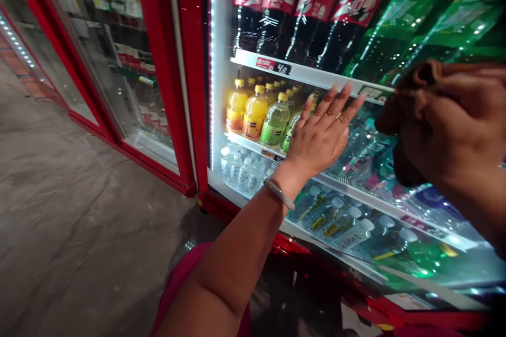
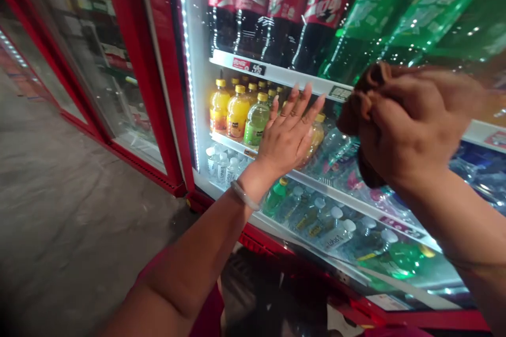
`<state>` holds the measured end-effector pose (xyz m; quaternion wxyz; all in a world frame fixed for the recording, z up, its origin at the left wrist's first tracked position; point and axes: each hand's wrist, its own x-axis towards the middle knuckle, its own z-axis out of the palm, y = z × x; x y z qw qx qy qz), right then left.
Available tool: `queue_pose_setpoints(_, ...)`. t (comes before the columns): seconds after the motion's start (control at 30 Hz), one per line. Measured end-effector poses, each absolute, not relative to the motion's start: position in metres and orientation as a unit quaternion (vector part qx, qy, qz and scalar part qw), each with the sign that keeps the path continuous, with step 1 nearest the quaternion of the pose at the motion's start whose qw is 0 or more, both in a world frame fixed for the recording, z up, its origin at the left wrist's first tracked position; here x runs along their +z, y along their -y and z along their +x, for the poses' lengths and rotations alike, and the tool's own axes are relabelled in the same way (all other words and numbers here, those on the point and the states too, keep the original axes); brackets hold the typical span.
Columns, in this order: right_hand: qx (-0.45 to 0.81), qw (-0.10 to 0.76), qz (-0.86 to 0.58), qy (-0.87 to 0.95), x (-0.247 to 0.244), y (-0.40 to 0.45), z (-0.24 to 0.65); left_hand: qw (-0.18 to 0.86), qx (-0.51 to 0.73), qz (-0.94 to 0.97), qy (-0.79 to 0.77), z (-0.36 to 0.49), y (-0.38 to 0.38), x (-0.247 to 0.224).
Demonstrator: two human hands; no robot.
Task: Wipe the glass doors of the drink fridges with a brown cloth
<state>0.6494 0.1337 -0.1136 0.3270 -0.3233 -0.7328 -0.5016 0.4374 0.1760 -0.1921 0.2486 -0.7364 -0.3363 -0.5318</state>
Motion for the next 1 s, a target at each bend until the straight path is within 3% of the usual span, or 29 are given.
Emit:
queue_pose_setpoints(0.1, -0.569, 0.365, -0.275, 0.683, -0.113, -0.142, 0.621, 0.227, -0.555, -0.729, 0.332, 0.450, -0.180, -0.188)
queue_pose_setpoints(0.17, -0.602, 0.285, -0.226, 0.711, -0.119, -0.141, 0.611, 0.209, -0.571, -0.721, 0.334, 0.454, -0.185, -0.185)
queue_pose_setpoints(0.33, -0.604, 0.180, -0.215, 0.746, -0.101, -0.122, 0.651, 0.196, -0.556, -0.735, 0.335, 0.463, -0.187, -0.174)
queue_pose_setpoints(0.4, -0.618, 0.214, -0.243, 0.716, -0.081, -0.119, 0.666, 0.195, -0.558, -0.737, 0.328, 0.470, -0.183, -0.169)
queue_pose_setpoints(0.53, -0.619, 0.363, -0.303, 0.627, -0.059, -0.124, 0.657, 0.190, -0.571, -0.732, 0.320, 0.485, -0.176, -0.158)
queue_pose_setpoints(0.7, -0.566, 0.263, -0.257, 0.738, -0.103, -0.117, 0.657, 0.182, -0.606, -0.702, 0.327, 0.496, -0.174, -0.149)
queue_pose_setpoints(0.8, -0.533, 0.261, -0.255, 0.764, -0.124, -0.107, 0.694, 0.190, -0.589, -0.710, 0.335, 0.502, -0.170, -0.147)
queue_pose_setpoints(0.93, -0.571, 0.260, -0.237, 0.741, -0.090, -0.107, 0.722, 0.196, -0.583, -0.715, 0.331, 0.515, -0.164, -0.146)
queue_pose_setpoints(1.0, -0.585, 0.306, -0.249, 0.708, -0.060, -0.114, 0.708, 0.201, -0.588, -0.716, 0.319, 0.520, -0.164, -0.145)
